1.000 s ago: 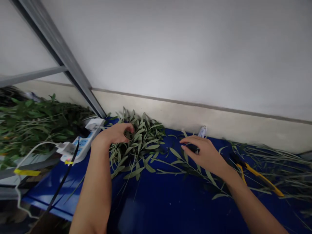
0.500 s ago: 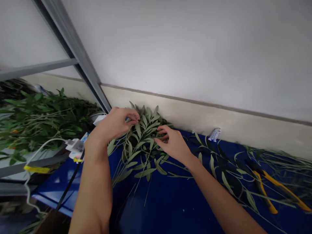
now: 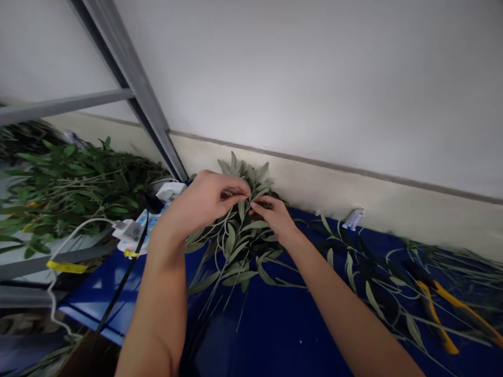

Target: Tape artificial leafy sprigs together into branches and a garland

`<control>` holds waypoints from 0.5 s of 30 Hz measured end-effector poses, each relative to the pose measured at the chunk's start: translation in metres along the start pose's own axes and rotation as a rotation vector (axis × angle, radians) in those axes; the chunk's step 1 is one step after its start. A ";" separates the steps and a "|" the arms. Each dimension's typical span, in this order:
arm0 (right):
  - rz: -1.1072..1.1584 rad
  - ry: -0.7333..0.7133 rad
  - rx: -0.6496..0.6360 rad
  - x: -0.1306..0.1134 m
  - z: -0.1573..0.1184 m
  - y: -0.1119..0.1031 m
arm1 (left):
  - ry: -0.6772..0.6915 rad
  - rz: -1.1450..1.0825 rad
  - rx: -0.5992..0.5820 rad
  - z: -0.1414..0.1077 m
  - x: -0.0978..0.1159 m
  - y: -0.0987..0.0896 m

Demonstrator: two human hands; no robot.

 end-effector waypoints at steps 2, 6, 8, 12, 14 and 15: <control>0.033 -0.026 -0.012 0.004 0.004 0.001 | 0.022 0.064 0.079 -0.003 0.002 -0.005; 0.159 -0.084 -0.076 0.000 0.001 0.006 | 0.050 0.235 0.387 -0.013 0.011 -0.016; 0.291 -0.121 -0.139 -0.012 -0.006 0.009 | 0.094 0.250 0.543 -0.018 0.022 -0.019; 0.510 -0.235 -0.381 -0.046 -0.027 0.007 | 0.220 0.145 0.633 -0.019 0.049 -0.014; 0.539 -0.317 -0.427 -0.062 -0.038 -0.003 | 0.280 0.061 0.577 -0.015 0.061 -0.006; 0.534 -0.362 -0.432 -0.070 -0.044 -0.009 | 0.309 0.014 0.526 -0.013 0.066 -0.002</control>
Point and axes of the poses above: each hand's wrist, its own z-axis towards the middle knuckle, its own y-axis out of the palm, x = y × z, the point moved 2 cm from there along z, towards the middle knuckle, and after that the axes turned 10 degrees about -x, right-handed, at the moved point
